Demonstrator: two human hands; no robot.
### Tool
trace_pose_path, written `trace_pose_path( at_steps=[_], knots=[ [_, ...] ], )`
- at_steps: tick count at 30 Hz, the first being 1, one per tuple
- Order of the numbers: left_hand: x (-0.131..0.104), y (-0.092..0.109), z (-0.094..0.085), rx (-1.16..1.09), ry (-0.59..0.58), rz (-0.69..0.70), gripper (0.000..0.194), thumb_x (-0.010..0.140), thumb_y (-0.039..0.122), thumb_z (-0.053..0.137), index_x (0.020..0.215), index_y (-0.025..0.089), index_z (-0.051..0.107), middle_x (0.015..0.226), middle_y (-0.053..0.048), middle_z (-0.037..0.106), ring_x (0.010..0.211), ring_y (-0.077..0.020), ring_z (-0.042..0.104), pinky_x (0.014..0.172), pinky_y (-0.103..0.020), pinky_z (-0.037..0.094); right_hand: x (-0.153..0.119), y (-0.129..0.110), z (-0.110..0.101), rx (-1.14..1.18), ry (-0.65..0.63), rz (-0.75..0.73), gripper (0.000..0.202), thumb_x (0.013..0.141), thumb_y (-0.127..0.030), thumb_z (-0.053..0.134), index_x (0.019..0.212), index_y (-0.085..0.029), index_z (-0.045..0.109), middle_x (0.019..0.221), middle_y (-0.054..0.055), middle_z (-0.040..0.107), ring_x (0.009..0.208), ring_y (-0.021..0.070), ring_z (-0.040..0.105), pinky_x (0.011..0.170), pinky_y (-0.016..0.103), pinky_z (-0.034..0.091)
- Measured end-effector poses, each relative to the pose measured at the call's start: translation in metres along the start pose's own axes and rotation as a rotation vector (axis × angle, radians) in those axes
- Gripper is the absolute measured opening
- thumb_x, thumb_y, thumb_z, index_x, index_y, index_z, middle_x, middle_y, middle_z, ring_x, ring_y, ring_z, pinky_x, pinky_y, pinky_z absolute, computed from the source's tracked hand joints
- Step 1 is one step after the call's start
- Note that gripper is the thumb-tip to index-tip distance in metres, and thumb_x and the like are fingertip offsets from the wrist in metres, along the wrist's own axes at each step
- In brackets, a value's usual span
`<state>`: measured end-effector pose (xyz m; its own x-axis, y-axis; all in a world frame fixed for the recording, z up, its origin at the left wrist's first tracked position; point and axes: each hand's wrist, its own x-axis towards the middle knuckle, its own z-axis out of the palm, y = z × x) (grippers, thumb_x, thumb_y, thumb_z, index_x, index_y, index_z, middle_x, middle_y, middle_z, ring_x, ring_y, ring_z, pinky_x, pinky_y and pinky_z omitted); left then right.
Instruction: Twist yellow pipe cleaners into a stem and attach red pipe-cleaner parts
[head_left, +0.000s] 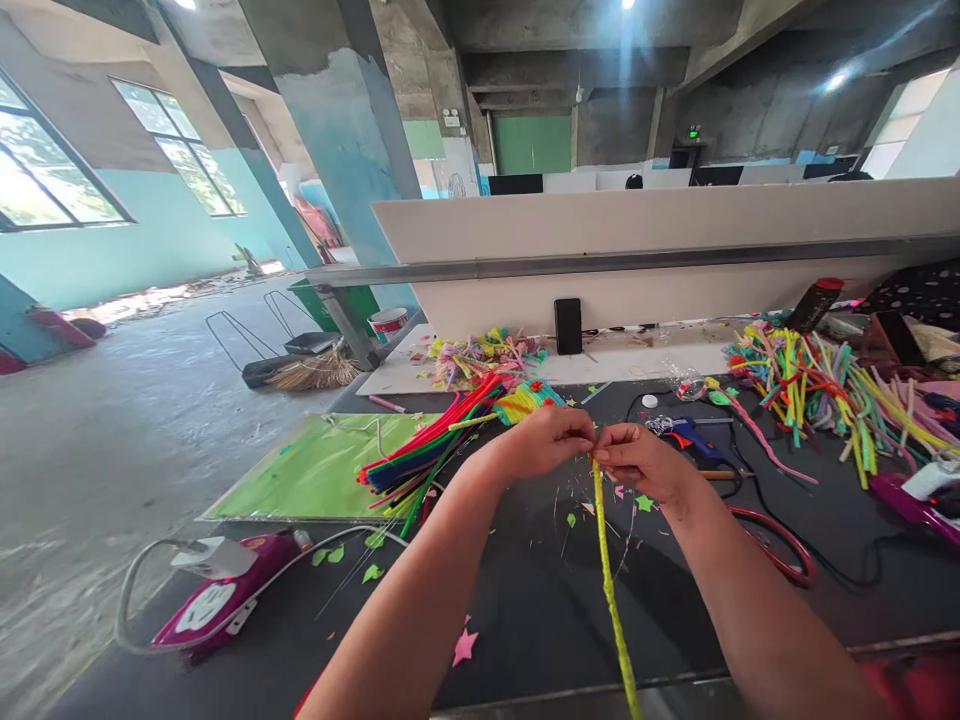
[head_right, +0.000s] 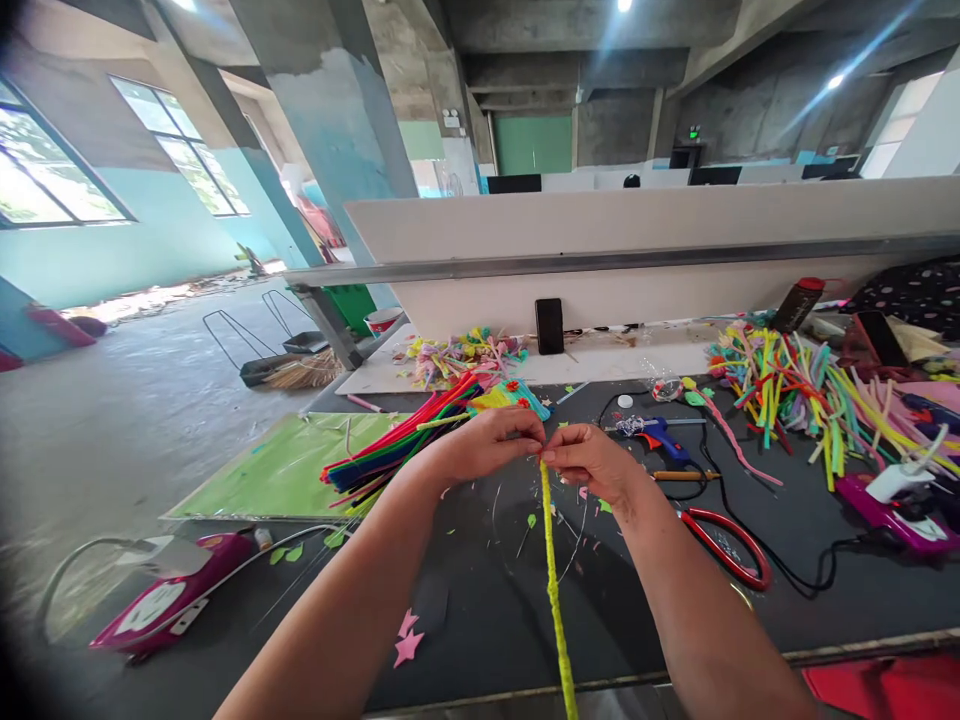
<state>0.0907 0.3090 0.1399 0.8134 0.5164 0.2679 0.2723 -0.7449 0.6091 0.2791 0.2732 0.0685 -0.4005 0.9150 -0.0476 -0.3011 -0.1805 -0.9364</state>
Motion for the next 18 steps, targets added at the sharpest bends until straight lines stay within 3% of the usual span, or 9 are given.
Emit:
trace_pose_path(
  at_steps=[5,8,11,14,18],
  knots=[
    [0.008,-0.009,-0.019,-0.030,-0.345,-0.099,0.007,0.071,0.023,0.062,0.069,0.017,0.066,0.060,0.003,0.055,0.058,-0.0106,0.046,0.056,-0.021,0.030,0.003,0.005,0.008,-0.039,-0.040,0.076,0.023,0.061,-0.029,0.080,0.063,-0.014,0.062,0.050,-0.005,0.053,0.037,0.0013,0.029,0.038,0.019,0.015],
    [0.016,-0.007,-0.030,-0.030,-0.465,-0.181,0.007,0.067,0.024,0.066,0.066,0.017,0.068,0.056,0.003,0.055,0.056,-0.0109,0.046,0.053,-0.022,0.028,0.005,0.010,0.010,-0.077,-0.084,0.089,0.023,0.063,-0.031,0.079,0.065,-0.013,0.064,0.052,-0.003,0.056,0.038,0.0026,0.034,0.037,0.019,0.018],
    [0.025,-0.006,-0.029,0.011,-0.594,-0.256,0.010,0.065,0.027,0.068,0.063,0.018,0.068,0.056,0.002,0.058,0.056,-0.0123,0.048,0.052,-0.023,0.029,0.007,0.014,0.011,-0.120,-0.135,0.097,0.024,0.065,-0.032,0.078,0.067,-0.012,0.064,0.048,-0.005,0.051,0.037,0.0029,0.035,0.036,0.019,0.019],
    [0.029,-0.008,-0.024,0.080,-0.663,-0.310,0.010,0.063,0.028,0.069,0.061,0.018,0.068,0.055,0.002,0.060,0.056,-0.0127,0.050,0.052,-0.023,0.031,0.005,0.012,0.009,-0.146,-0.138,0.115,0.025,0.066,-0.033,0.078,0.070,-0.012,0.065,0.047,-0.005,0.050,0.036,0.0031,0.038,0.035,0.017,0.023],
    [0.024,-0.013,-0.027,0.053,-0.631,-0.325,0.006,0.063,0.024,0.069,0.065,0.019,0.071,0.058,0.002,0.063,0.058,-0.0118,0.052,0.053,-0.021,0.033,0.002,0.003,-0.006,-0.046,-0.137,0.109,0.033,0.077,-0.045,0.068,0.087,-0.013,0.069,0.069,0.003,0.064,0.053,0.0098,0.057,0.046,0.022,0.046]
  ],
)
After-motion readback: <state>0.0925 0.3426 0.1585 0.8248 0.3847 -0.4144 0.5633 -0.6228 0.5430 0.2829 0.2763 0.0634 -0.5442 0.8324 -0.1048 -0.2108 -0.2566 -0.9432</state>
